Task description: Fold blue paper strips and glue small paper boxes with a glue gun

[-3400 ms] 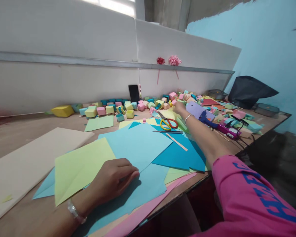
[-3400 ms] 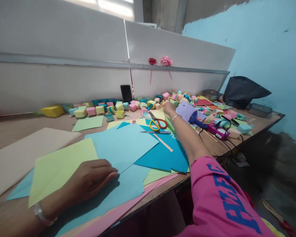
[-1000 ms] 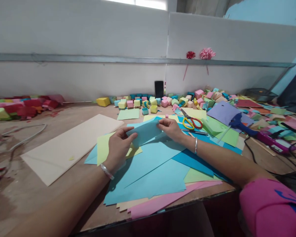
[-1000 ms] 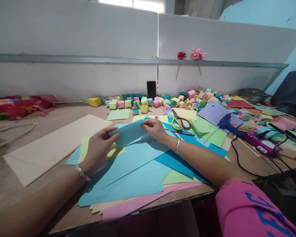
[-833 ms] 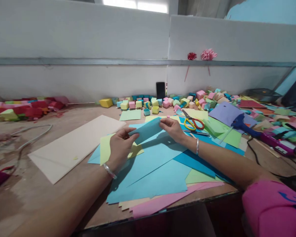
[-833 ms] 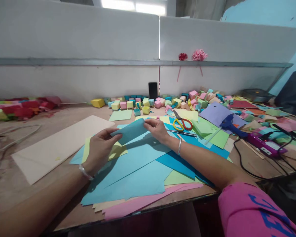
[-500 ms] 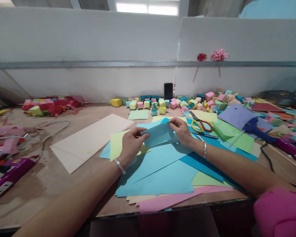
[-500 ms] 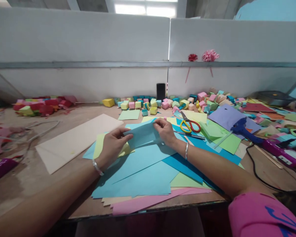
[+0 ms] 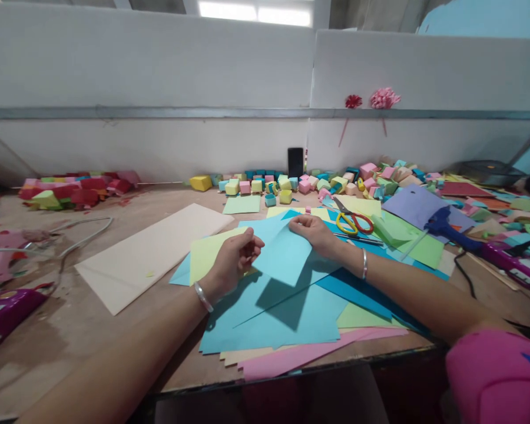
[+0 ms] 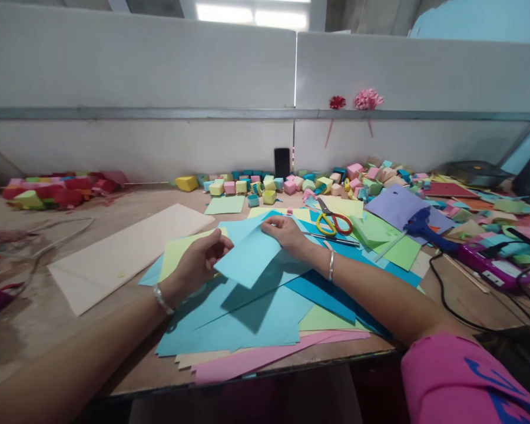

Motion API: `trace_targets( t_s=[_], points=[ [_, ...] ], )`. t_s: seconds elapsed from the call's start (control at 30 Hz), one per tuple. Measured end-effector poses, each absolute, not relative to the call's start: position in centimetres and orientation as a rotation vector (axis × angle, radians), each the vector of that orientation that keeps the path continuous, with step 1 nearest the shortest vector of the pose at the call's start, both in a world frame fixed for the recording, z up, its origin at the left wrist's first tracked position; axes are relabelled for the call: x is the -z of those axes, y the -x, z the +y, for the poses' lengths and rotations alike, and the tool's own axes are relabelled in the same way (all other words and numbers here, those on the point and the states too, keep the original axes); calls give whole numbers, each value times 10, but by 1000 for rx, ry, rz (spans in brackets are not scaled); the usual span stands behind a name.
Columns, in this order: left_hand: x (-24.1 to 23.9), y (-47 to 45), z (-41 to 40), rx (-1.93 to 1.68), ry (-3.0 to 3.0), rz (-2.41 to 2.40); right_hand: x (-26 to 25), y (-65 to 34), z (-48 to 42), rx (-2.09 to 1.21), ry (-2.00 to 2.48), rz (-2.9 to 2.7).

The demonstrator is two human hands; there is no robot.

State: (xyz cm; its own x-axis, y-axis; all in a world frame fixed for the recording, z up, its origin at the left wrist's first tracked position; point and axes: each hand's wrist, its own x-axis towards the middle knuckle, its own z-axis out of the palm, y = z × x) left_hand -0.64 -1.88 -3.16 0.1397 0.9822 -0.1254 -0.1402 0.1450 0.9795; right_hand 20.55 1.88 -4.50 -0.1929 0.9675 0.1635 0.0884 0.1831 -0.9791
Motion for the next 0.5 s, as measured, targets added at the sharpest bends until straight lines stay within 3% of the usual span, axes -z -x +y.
trace_targets(
  t_s=[0.13,0.27,0.5],
  points=[
    [26,4,-26,-939,-1302,1033,39,-193,-1,-1416,932,-1589],
    [25,-3,-34,-810,-1593,1121,38,-185,-12,-1361,943,-1689],
    [26,-2,-31,-866,-1548,1190,42,-185,-6,-1303,915,-1782]
  ],
)
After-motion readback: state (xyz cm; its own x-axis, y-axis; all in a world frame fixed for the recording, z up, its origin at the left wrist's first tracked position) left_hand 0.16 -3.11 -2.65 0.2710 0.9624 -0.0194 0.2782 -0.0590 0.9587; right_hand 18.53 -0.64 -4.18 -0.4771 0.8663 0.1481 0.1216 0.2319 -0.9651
